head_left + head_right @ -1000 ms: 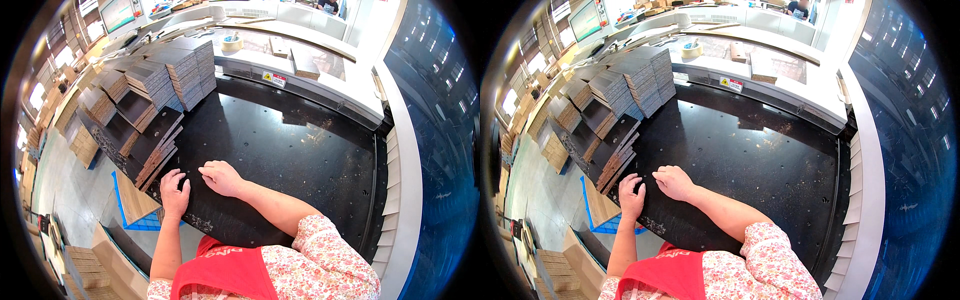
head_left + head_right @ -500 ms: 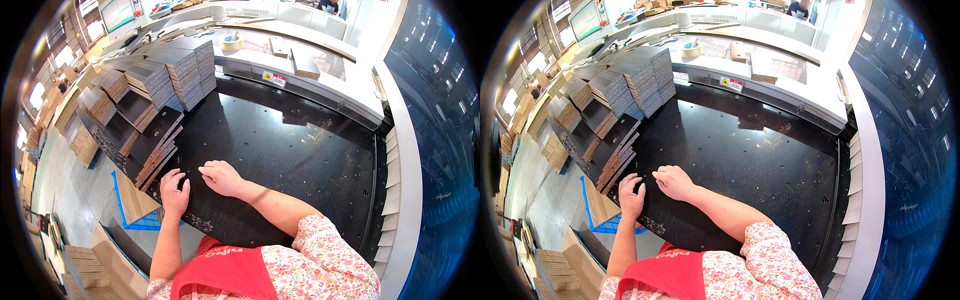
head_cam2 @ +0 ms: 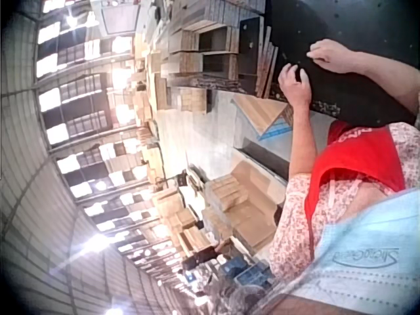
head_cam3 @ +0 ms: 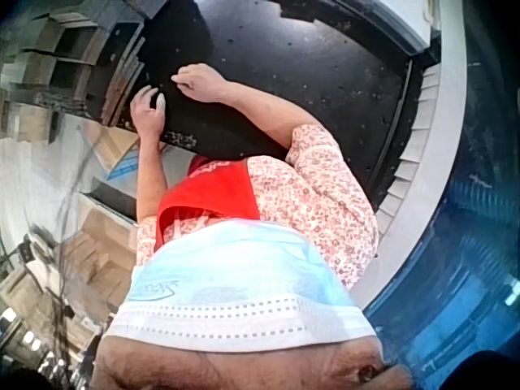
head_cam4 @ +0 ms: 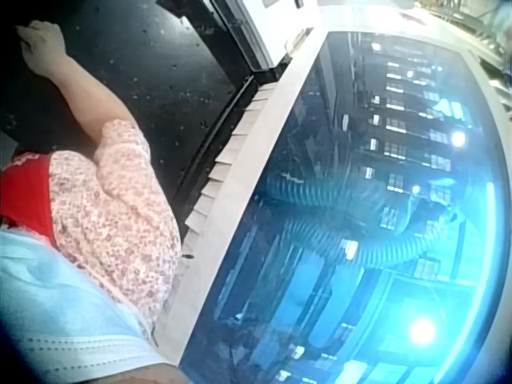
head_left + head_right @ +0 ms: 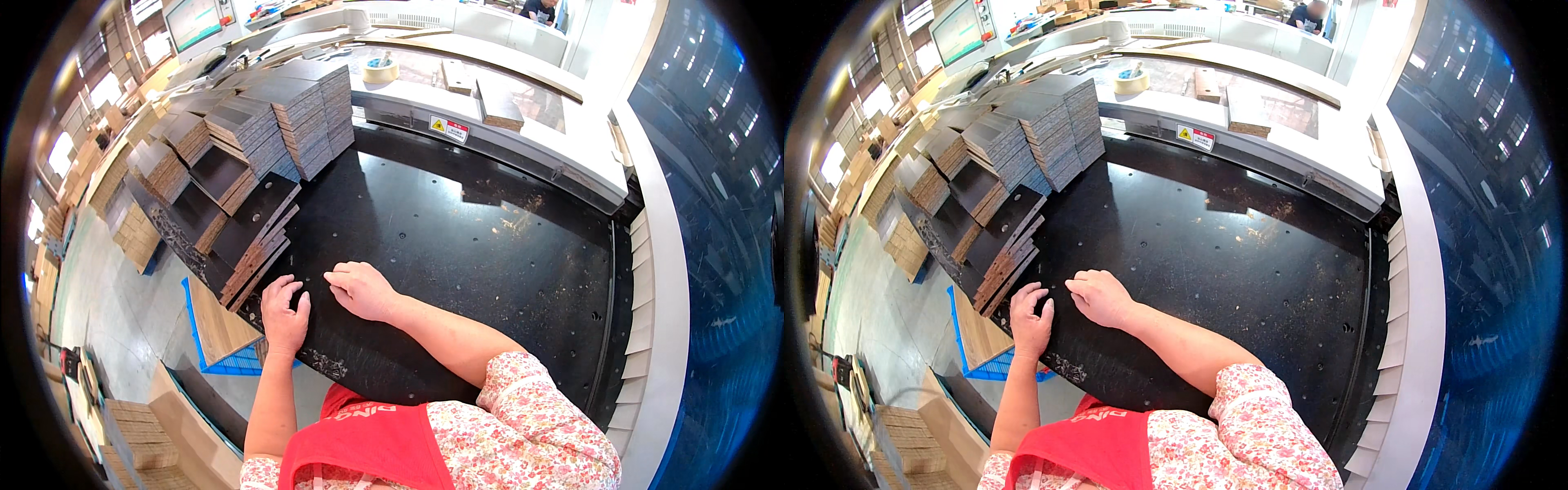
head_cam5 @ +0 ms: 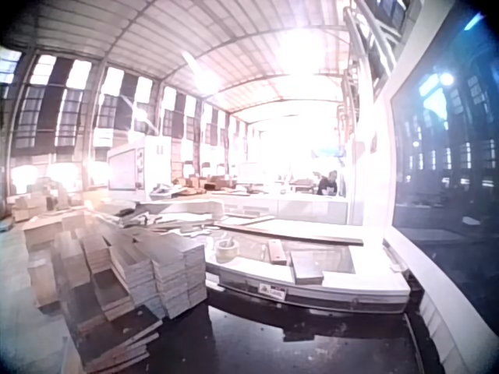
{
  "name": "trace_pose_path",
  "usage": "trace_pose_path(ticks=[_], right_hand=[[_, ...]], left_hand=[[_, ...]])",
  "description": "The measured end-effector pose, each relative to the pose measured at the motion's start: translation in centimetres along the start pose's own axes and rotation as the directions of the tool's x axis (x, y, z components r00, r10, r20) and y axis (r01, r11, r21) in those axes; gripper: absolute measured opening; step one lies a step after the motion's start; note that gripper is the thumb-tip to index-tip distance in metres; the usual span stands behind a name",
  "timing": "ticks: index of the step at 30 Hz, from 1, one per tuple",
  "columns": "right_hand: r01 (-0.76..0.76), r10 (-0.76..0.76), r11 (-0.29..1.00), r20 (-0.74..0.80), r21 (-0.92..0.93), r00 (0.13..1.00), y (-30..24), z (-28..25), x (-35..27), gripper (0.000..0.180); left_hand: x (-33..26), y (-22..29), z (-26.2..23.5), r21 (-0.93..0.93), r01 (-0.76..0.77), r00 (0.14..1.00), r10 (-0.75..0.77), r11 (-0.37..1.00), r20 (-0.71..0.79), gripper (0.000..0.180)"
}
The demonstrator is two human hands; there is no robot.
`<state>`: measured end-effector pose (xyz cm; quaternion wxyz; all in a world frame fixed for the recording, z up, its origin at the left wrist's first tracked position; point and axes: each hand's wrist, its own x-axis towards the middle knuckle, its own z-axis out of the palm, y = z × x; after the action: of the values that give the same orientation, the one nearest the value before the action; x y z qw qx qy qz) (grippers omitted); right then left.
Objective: The person takes wood-veneer furniture components from a stack, places them individually onto a work surface, and feeds them into an industrial edge-banding or trimming machine.
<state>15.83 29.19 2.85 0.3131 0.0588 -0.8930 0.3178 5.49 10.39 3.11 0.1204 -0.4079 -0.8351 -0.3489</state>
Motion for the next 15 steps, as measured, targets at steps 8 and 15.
trace_pose_path(ticks=[8,15], right_hand=[[-0.005,0.005,1.0,0.0,-0.005,1.0,0.07,0.13,-0.07,0.018],[-0.003,0.003,1.0,0.008,-0.01,1.0,-0.04,0.04,-0.05,0.019]], left_hand=[[0.07,0.2,-0.13,-0.001,0.008,1.0,-0.008,1.0,0.009,0.021],[-0.01,-0.06,-0.08,0.002,0.009,1.0,-0.009,1.0,0.009,0.022]])
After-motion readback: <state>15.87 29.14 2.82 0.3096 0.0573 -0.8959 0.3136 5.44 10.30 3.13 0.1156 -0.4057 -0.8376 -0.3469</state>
